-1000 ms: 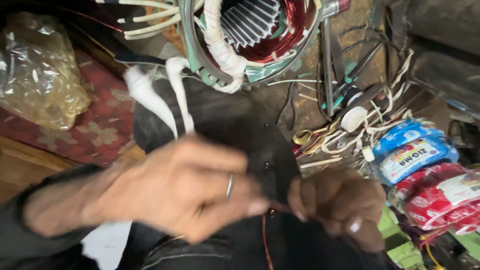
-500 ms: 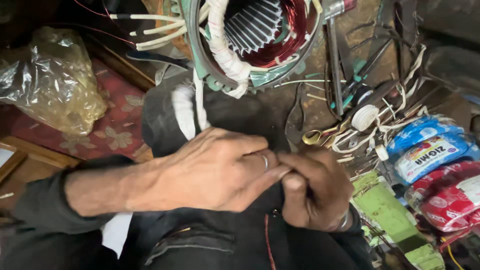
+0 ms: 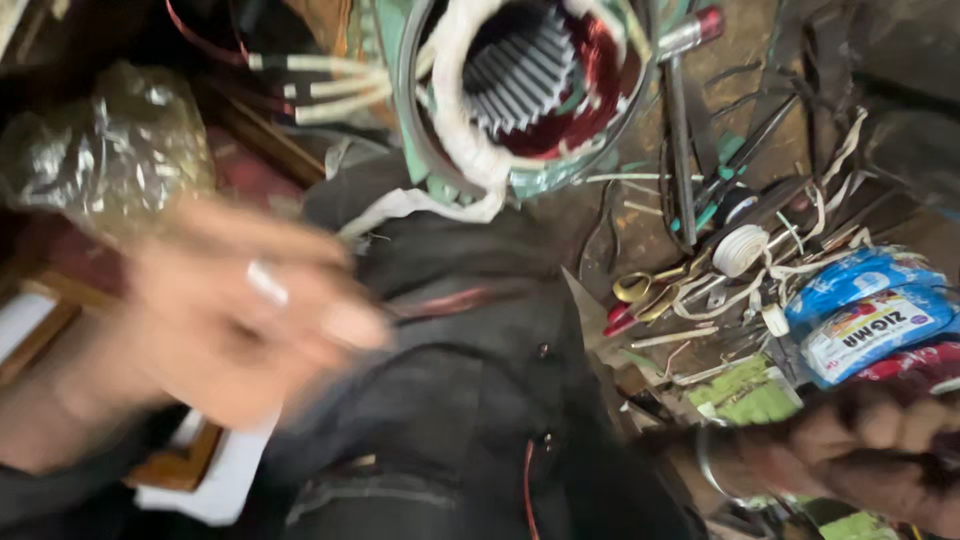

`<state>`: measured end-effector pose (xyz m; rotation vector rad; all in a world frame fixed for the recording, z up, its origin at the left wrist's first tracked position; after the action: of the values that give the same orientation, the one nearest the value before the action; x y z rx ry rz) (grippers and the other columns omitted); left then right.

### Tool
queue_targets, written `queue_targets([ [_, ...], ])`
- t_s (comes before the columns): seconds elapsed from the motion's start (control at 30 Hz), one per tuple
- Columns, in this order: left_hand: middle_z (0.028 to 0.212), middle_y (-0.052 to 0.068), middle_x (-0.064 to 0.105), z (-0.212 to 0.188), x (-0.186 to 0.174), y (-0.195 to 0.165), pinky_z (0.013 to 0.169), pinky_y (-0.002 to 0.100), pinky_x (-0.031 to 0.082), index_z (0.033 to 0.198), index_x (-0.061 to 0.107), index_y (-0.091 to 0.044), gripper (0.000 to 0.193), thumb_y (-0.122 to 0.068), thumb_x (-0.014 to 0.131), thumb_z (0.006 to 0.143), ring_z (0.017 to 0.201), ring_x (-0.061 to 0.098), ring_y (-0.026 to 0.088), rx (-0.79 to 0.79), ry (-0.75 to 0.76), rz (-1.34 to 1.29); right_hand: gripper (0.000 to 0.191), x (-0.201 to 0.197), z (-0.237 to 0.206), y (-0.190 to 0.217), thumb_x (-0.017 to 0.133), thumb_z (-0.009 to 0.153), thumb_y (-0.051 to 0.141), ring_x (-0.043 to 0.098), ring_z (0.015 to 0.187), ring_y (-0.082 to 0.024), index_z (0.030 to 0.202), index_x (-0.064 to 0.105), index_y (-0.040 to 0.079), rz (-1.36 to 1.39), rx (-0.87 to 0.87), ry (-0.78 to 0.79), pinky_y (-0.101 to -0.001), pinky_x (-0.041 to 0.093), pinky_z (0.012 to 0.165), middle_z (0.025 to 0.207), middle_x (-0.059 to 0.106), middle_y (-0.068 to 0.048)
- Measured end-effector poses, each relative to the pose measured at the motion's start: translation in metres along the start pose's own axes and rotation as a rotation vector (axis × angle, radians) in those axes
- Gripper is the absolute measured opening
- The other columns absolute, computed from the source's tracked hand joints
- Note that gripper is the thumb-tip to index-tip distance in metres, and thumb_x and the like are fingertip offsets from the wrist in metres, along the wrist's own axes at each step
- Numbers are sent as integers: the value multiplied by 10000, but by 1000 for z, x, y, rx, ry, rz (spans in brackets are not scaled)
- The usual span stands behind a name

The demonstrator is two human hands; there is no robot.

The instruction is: The person wraps a white insulating tape around the copper windings of a green motor stator. They repeatedly pull, fold, and press the tape to secure the windings, occasionally using a small metal tool to tuck the tape into the stator slots.

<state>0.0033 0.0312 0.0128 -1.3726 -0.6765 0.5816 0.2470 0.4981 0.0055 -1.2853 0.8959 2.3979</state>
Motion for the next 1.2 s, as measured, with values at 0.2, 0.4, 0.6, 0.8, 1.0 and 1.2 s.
queue_targets([
  [0.2, 689, 63, 577, 9, 78, 17, 442, 322, 437, 853, 676, 6, 128, 41, 790, 901, 525, 557, 188, 361, -236, 223, 142, 49, -13, 115, 672, 917, -31, 584, 655, -257, 998, 558, -13, 516, -604, 313, -313, 514, 575, 834, 486, -132],
  [0.4, 1028, 111, 695, -4, 116, 35, 767, 309, 589, 1285, 650, -52, 192, -142, 651, 1115, 867, 713, 243, 47, -51, -468, 297, 105, 13, 286, 732, 821, -87, 654, 806, -288, 1085, 644, 15, 627, -1001, 349, -432, 624, 676, 944, 494, -164],
  [0.6, 1102, 110, 744, 11, 121, 52, 920, 339, 614, 1319, 662, -97, 219, -224, 586, 1157, 1018, 754, 242, -7, 143, -677, 283, 131, 30, 301, 738, 825, 2, 754, 886, -403, 1055, 594, -78, 542, -933, 1003, -444, 646, 758, 965, 687, -284],
  [0.8, 1119, 116, 734, 12, 115, 66, 945, 326, 602, 1344, 632, -94, 247, -197, 560, 1132, 1053, 738, 240, -65, 81, -764, 186, 135, 22, 249, 696, 866, -101, 777, 840, -343, 1009, 592, -45, 453, -771, 1012, -391, 656, 733, 948, 714, -283],
  [1.0, 1033, 103, 746, 17, 106, 67, 899, 326, 607, 1272, 673, -101, 222, -231, 571, 1123, 992, 755, 229, -111, 132, -770, 250, 152, 32, 293, 734, 813, -5, 764, 830, -315, 1008, 586, -57, 411, -771, 1282, -388, 624, 729, 986, 703, -297],
  [1.2, 1071, 107, 733, 14, 106, 67, 888, 325, 591, 1348, 640, -114, 261, -252, 543, 1149, 978, 732, 230, -71, 129, -824, 297, 154, 30, 323, 735, 767, -12, 775, 853, -329, 1035, 608, -38, 302, -702, 1266, -419, 638, 764, 1027, 710, -304],
])
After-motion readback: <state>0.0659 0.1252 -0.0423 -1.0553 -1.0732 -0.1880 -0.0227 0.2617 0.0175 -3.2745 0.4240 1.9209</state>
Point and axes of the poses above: each hand's wrist, its own z-axis towards the middle knuckle, its own x-axis out of the palm, y = z × x, the point moved 4 cm from there along z, towards the middle knuckle
